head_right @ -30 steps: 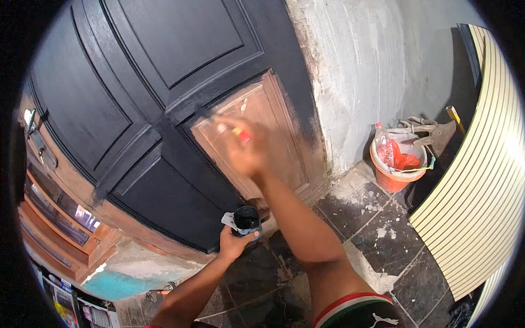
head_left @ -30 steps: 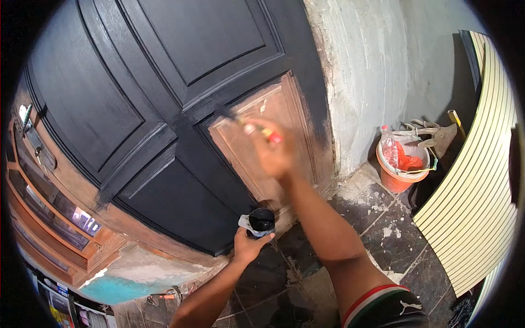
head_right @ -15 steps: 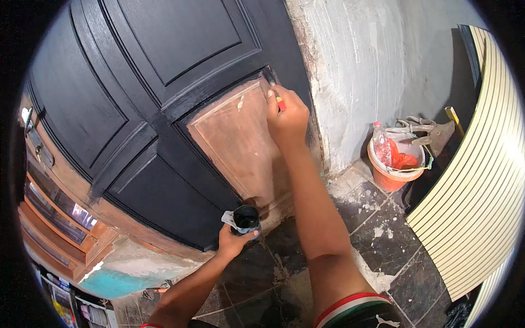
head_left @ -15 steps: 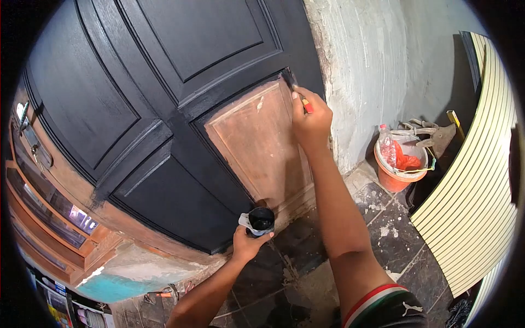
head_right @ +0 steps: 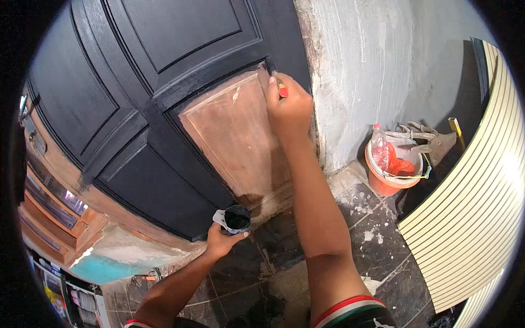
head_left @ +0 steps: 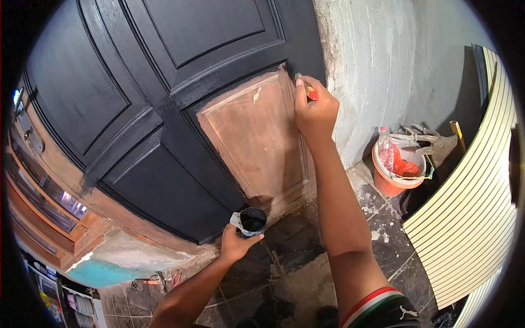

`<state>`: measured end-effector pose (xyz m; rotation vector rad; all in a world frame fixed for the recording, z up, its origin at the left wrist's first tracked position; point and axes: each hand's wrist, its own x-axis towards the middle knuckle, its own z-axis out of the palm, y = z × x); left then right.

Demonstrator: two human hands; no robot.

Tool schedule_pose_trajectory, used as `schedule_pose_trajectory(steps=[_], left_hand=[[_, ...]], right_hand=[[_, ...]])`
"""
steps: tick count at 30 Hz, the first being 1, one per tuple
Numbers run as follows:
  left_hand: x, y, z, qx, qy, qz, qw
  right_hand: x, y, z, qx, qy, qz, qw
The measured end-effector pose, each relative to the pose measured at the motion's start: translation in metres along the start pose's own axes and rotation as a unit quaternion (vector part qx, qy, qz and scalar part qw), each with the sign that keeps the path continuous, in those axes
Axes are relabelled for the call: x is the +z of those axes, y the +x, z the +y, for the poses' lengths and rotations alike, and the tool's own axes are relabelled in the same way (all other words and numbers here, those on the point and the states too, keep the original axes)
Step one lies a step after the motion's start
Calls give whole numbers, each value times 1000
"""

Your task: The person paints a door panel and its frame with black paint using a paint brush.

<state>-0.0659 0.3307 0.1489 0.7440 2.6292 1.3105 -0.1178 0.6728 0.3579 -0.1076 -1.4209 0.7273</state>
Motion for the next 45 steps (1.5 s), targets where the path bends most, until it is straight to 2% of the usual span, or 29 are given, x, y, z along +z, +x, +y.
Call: schedule_pose_trajectory(steps=[2,6,8,11,12,15,18,20,23,26,29,31,32,35,36,39,40,43,44,45], left_hand=[[0,-7,-4,-1,7,7,1000],[4,-12,-20,25,-24,19,999],[-2,-19,5,34,28,26,999],[8,-19,3,29,26,18,999],[12,-21,8,35,27,22,999],[31,-34,26,25,7,65,998],[48,-47,35,-6,-51,78,996],[62,-60,29,-21,-64,60,996],[88,-88,1,-28,-143,115,983],[84,-108,-6,-8,-67,127,990],[82,-113,5,-77,-127,150,977],[88,-113,-5,-84,-131,146,977],[92,-115,-10,-89,-132,140,977],[97,-109,-12,-51,-79,130,987],[99,-105,-11,-46,-87,138,985],[105,-101,-4,-23,-94,145,985],[105,-98,-2,-7,-87,139,986],[102,-91,10,9,-75,141,987],[102,-92,13,7,-74,141,987],[106,-92,11,10,-76,133,988]], right_hand=[[-13,2,-8,101,9,-65,993],[-6,7,7,14,24,13,1000],[-8,15,15,-14,25,63,998],[-10,11,10,18,14,21,1000],[-8,8,10,37,-35,-33,998],[-7,3,6,-21,-36,-13,999],[0,6,9,-1,-24,-35,999],[2,6,14,-8,-33,-32,999],[0,15,2,-39,-18,3,999],[7,11,22,-51,-49,-50,996],[11,12,13,-44,-39,-37,998],[9,12,20,-49,-21,-34,998],[8,14,25,-63,-55,-87,993],[-1,20,8,-94,-25,-78,992],[-5,22,0,-78,-15,-84,993],[-5,28,9,-139,-60,-215,965],[-9,30,7,-181,-72,-230,953],[-28,47,-9,-182,-69,-288,938],[-25,48,-4,-205,-58,-238,948],[-23,49,2,-187,-83,-250,946]])
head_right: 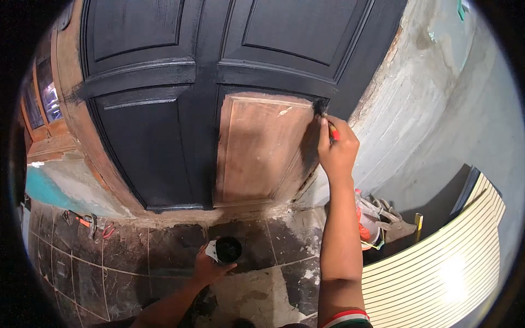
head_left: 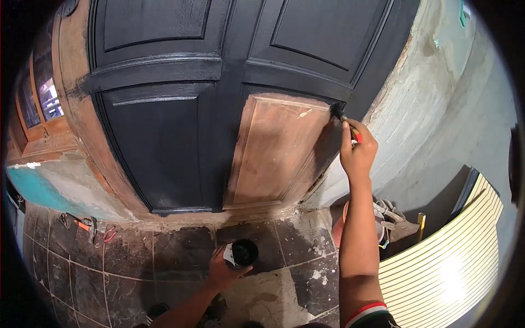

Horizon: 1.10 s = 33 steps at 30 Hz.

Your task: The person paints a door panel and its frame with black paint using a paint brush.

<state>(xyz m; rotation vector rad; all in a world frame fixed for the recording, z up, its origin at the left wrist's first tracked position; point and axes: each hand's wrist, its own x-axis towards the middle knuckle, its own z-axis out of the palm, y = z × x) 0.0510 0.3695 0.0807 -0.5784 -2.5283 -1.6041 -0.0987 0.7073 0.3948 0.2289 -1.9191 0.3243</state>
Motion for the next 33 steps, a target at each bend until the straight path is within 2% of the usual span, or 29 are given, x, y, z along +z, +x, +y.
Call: schedule_pose_trajectory(steps=[3,6,9,12,16,17,19,20,22,26,33], left_hand=[[4,0,-9,-4,-9,-21,1000],[8,1,-5,-37,-45,-25,998],[15,0,-6,-53,-94,-31,994],[18,4,-2,-40,-111,-35,992],[24,1,-8,-15,-91,-31,995],[24,3,-10,-3,-85,-29,996],[22,0,-10,-42,-137,-29,989],[21,-2,-9,-63,-163,-31,984],[15,-3,-6,-73,-121,-31,990],[12,-2,-8,-73,-86,-32,993],[7,0,5,-53,-69,-27,996]], right_hand=[[-3,3,-5,62,-30,-23,997],[-1,7,-11,28,20,64,997],[8,4,-7,21,5,-4,1000],[3,6,-16,-36,17,15,999],[8,0,-5,4,-35,-7,999],[7,-1,-5,32,-25,28,999],[2,2,-14,85,-4,96,992],[4,1,-9,93,-18,86,992],[9,-1,-1,113,-47,67,990],[10,-3,-1,106,0,142,984],[10,-3,2,116,-15,131,984]])
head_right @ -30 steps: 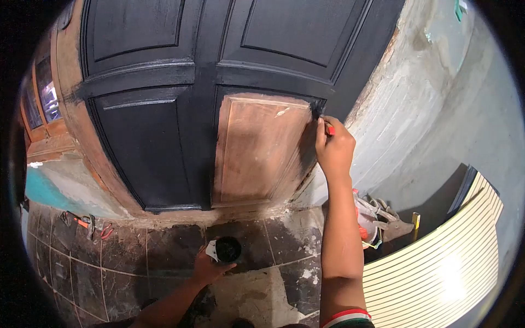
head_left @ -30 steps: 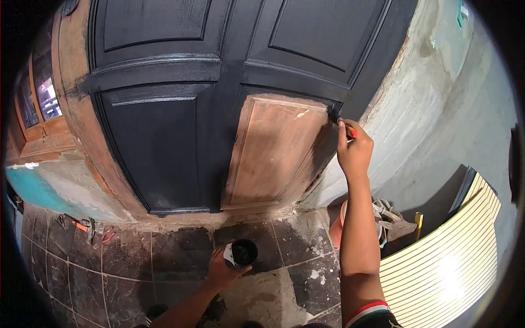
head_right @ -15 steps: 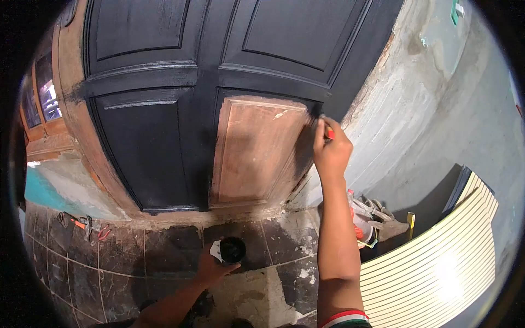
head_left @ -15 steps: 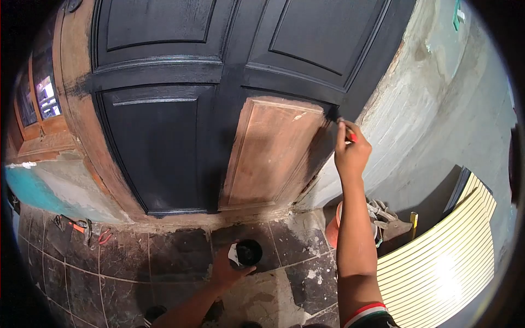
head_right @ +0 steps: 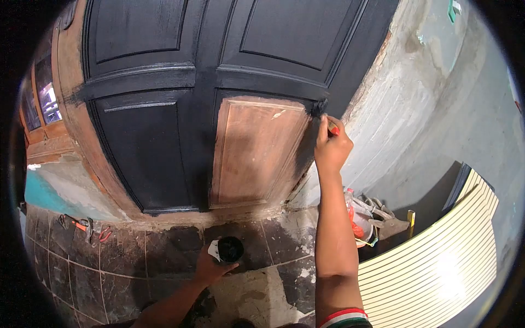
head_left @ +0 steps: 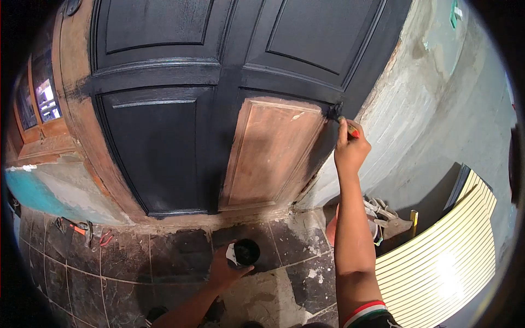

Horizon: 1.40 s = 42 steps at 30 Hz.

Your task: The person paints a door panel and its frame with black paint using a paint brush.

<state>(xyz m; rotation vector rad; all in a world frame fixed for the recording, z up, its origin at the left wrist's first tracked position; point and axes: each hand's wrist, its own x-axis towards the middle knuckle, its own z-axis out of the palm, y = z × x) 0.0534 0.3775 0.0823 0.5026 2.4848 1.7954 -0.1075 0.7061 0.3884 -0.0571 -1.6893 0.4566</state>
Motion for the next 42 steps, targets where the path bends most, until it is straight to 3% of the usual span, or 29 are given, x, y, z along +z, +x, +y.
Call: schedule_pose_trajectory(steps=[5,11,14,15,17,18,21,24,27,29,32,35,39,42], left_hand=[[0,1,2,10,1,-19,1000],[7,0,-9,-5,-57,-30,998],[8,-2,-12,29,-22,-9,999],[7,-1,-11,7,-35,-12,999],[4,-2,-5,-19,-53,-9,998],[4,-3,-3,-24,-56,-4,998],[0,-5,-1,6,-15,22,1000],[-5,-2,2,12,18,21,1000],[-2,-3,2,-27,-35,20,999],[0,-2,0,-46,-87,20,995],[3,7,6,-9,-68,20,997],[-9,26,37,13,-74,2,997],[-34,55,67,69,-49,-16,996],[-54,78,78,121,3,-39,992]], right_hand=[[-3,3,-4,-6,3,-1,1000],[8,-20,3,-94,19,-4,995],[17,-67,34,-117,-44,-92,988],[11,-85,35,-78,-41,-180,980],[17,-128,53,-98,-69,-217,969],[12,-137,53,-69,-75,-285,953],[12,-134,63,-61,-116,-363,923],[8,-66,43,-48,-98,-300,948],[-8,-6,-12,-38,-26,-139,989],[2,4,-7,-139,-10,-10,990],[17,-52,16,-173,-90,-75,978],[23,-134,42,-145,-53,-167,974],[18,-154,30,-24,-115,-345,931],[14,-97,-5,-77,-61,-188,977]])
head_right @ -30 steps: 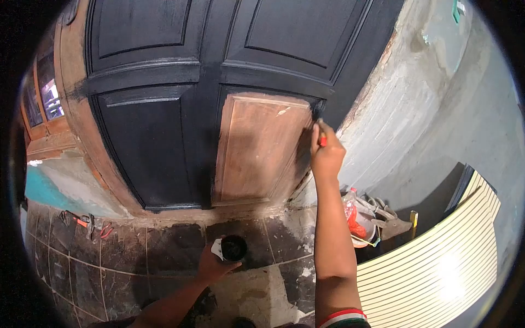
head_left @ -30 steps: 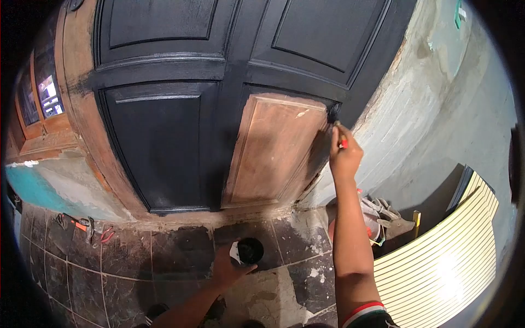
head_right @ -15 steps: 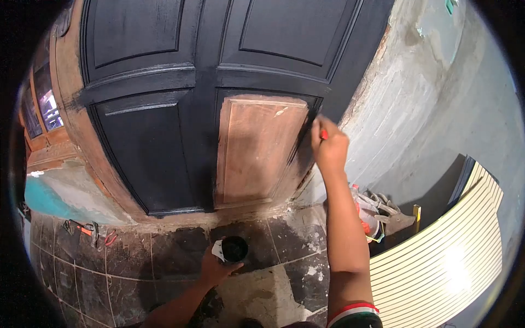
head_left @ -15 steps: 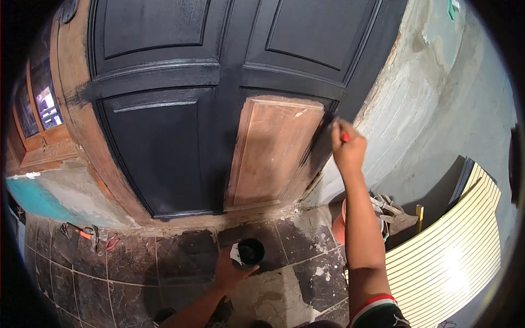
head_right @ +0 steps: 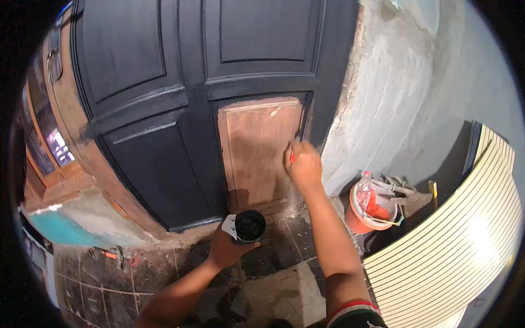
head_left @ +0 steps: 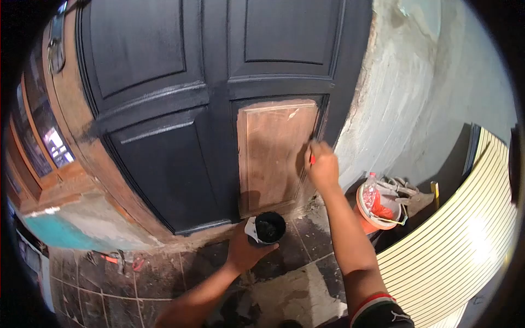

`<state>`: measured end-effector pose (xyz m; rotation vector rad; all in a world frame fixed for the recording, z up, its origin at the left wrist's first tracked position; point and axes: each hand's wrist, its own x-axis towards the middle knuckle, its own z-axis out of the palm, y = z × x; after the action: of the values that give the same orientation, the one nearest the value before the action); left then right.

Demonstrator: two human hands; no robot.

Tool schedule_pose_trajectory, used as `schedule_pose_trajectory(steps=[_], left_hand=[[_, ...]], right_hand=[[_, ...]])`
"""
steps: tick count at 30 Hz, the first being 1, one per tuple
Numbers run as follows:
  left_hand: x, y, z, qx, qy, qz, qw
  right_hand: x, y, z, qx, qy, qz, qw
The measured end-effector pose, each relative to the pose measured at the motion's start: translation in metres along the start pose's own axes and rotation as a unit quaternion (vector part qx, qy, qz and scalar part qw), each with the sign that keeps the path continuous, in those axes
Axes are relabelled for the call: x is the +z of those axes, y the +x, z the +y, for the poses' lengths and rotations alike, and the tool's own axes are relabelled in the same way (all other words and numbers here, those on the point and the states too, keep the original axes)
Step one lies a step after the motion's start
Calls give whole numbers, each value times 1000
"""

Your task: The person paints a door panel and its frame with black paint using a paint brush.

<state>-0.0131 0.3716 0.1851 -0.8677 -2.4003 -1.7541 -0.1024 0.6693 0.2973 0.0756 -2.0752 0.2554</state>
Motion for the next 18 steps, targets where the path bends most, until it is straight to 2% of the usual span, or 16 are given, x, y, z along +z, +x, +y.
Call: schedule_pose_trajectory(steps=[2,5,9,13,14,17,18], left_hand=[[-10,12,-4,9,-2,3,1000],[-33,34,32,-19,-31,-25,999],[-51,44,52,-24,-36,-41,998],[-83,20,105,-24,2,-68,997],[-92,11,124,-39,15,-80,996],[-105,-4,121,-69,-4,-91,993],[-107,-12,119,-85,-29,-87,992]], right_hand=[[-25,43,-18,-3,16,110,994],[-22,59,-11,-3,-6,166,986],[27,-31,16,79,-21,-26,996],[66,-92,34,223,-20,-251,942],[61,-82,29,222,-43,-243,943],[32,-20,15,103,-5,30,994],[15,5,7,98,20,70,993]])
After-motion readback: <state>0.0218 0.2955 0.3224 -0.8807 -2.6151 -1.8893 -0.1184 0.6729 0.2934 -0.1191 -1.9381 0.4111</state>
